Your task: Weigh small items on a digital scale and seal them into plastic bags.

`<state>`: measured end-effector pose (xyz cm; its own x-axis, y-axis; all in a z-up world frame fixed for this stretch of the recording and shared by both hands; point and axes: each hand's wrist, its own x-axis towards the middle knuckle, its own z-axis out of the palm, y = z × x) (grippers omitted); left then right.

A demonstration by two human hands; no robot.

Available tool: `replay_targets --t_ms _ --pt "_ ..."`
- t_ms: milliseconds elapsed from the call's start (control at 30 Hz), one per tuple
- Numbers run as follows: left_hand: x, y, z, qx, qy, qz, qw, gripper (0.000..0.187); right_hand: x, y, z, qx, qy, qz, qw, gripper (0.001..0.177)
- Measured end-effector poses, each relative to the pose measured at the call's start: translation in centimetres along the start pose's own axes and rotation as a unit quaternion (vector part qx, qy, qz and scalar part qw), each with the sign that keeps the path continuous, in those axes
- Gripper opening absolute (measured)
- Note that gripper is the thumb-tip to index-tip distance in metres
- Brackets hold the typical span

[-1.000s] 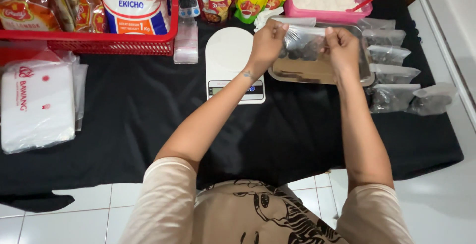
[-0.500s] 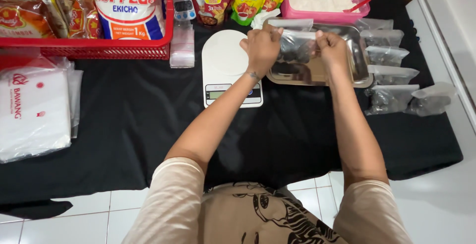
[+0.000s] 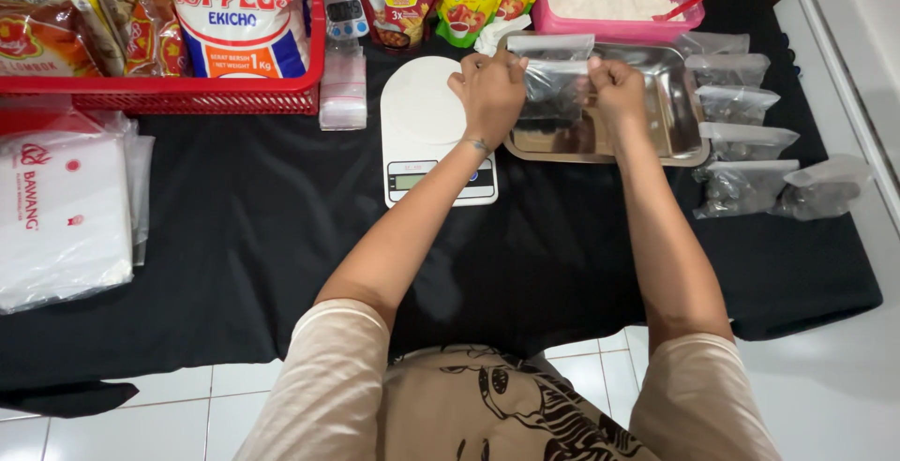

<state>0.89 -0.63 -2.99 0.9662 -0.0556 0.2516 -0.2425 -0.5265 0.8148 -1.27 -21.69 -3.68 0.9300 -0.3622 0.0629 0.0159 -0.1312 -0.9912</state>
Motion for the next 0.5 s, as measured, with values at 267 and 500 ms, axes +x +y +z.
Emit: replay_targets --t_ms 267,500 --pt "0.9 -1.0 0.9 0.056 0.043 0.039 0.997 0.029 0.0 -0.2 0.2 0.008 0.002 -0.001 1.0 0.028" --pt "1.3 -1.8 2.3 0.092 0.066 0.04 0.993 0.034 0.0 -0.5 0.5 0.007 0.023 0.012 1.0 0.034"
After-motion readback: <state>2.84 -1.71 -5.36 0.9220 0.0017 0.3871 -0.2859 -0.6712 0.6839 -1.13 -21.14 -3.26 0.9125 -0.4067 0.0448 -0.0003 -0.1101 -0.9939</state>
